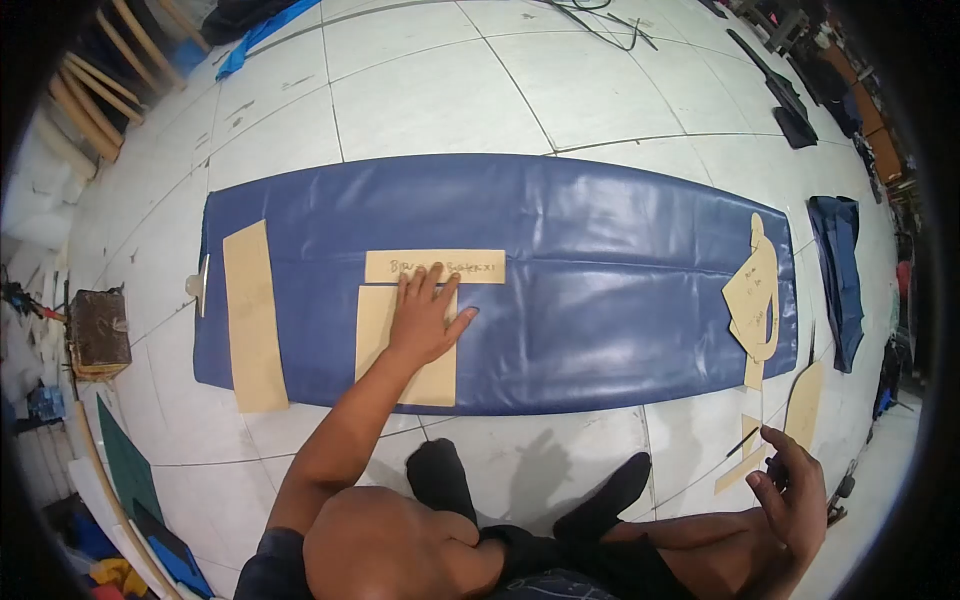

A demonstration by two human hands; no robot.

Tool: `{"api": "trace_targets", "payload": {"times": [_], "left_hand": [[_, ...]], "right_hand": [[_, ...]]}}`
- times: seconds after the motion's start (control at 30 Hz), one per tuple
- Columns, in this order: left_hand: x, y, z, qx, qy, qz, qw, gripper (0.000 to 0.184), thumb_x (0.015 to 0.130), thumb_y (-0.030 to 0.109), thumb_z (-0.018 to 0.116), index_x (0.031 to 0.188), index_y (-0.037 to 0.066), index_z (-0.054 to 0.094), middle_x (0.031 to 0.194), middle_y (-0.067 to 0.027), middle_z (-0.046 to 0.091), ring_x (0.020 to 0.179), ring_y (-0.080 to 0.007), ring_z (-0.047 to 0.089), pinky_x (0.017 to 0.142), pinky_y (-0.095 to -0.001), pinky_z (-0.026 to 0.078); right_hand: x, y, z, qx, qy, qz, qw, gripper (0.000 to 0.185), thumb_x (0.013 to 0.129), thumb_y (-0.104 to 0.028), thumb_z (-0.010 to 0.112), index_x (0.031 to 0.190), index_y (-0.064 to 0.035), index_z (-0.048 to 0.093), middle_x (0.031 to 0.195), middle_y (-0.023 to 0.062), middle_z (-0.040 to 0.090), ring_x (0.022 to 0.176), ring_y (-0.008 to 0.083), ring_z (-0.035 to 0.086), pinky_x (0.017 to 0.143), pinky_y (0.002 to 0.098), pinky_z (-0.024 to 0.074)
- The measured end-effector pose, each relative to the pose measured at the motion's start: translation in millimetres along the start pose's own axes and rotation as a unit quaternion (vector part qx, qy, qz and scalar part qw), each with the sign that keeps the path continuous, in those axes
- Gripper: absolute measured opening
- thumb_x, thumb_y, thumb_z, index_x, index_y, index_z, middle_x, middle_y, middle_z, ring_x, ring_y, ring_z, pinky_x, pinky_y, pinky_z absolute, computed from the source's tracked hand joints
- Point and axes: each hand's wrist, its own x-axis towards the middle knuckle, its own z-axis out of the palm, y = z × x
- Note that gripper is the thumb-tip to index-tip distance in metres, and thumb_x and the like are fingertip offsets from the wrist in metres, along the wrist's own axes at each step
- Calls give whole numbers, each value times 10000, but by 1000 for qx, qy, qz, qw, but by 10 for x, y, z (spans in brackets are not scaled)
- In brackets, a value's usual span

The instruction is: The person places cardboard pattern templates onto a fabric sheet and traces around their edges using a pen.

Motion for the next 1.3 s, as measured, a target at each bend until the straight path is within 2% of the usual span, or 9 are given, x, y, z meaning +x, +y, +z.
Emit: {"api": "trace_targets", "payload": {"times": [0.4, 0.47, 0.6, 0.67, 0.77, 0.87, 0.97, 1.2, 1.3], "left_hand": [[41, 209, 152, -51, 44, 49, 997, 657, 954, 506, 591, 1441, 71, 515, 1517, -254, 400, 1417, -470, 324, 1197, -576, 201], [71, 218, 188, -41, 38, 47, 997, 657, 952, 500, 595, 1445, 72, 512, 1521, -254, 396, 1423, -469, 317, 1197, -570, 205], [113, 266, 159, -33, 15, 50, 998, 659, 945, 484, 610, 1450, 73, 510, 1528, -252, 390, 1434, -461, 309, 1198, -558, 211], [108, 266, 141, -26, 20, 44, 999, 652, 941, 469, 620, 1447, 70, 515, 1534, -251, 383, 1436, -460, 309, 1197, -558, 214], [122, 323, 91, -28, 13, 40, 999, 638, 940, 446, 629, 1442, 67, 520, 1536, -247, 382, 1435, -457, 312, 1195, -556, 220], [136, 289, 150, -18, 15, 41, 999, 647, 946, 490, 602, 1442, 82, 527, 1541, -220, 388, 1435, -441, 322, 1189, -569, 223], [125, 282, 147, -17, 20, 47, 999, 639, 949, 478, 604, 1443, 80, 526, 1537, -218, 392, 1429, -441, 329, 1188, -568, 226], [192, 433, 106, -6, -3, 50, 999, 658, 956, 485, 594, 1466, 80, 499, 1555, -238, 372, 1451, -442, 306, 1188, -569, 226], [481, 708, 134, -1, -39, 93, 995, 684, 957, 497, 580, 1474, 62, 471, 1564, -254, 350, 1449, -459, 311, 1182, -531, 265]], "right_hand": [[-2, 13, -5, 9, 3, 24, 1000, 552, 755, -72, 752, 1278, 21, 605, 711, 88, 528, 610, 177, 478, 600, 324, 430], [3, -25, -53, -16, -16, 6, 1000, 536, 785, -76, 774, 1290, 7, 615, 853, 175, 674, 695, 254, 640, 672, 356, 516], [-8, -60, -29, -13, 1, 8, 1000, 542, 790, -156, 799, 1290, -34, 630, 879, 186, 687, 732, 276, 681, 689, 370, 533], [-18, -178, -110, -22, -28, 53, 998, 520, 816, -197, 800, 1291, -64, 634, 911, 191, 699, 767, 287, 700, 707, 380, 546], [-37, -159, -106, -25, -32, 0, 999, 486, 863, -276, 779, 1296, -110, 636, 967, 172, 719, 838, 315, 725, 748, 395, 567], [-55, -88, -83, -17, -16, -31, 999, 539, 812, -217, 825, 1295, -74, 634, 841, 145, 676, 746, 279, 672, 683, 374, 537], [-55, -69, -137, -45, -36, -31, 998, 513, 851, -316, 786, 1301, -125, 628, 943, 159, 718, 850, 322, 719, 748, 409, 565], [-96, 48, -165, -16, -30, -34, 999, 513, 845, -324, 785, 1297, -137, 629, 881, 154, 703, 832, 342, 708, 732, 425, 557], [-86, 139, -170, -18, -40, -5, 999, 532, 821, -307, 802, 1293, -132, 631, 885, 184, 697, 820, 359, 699, 716, 425, 556]]}}
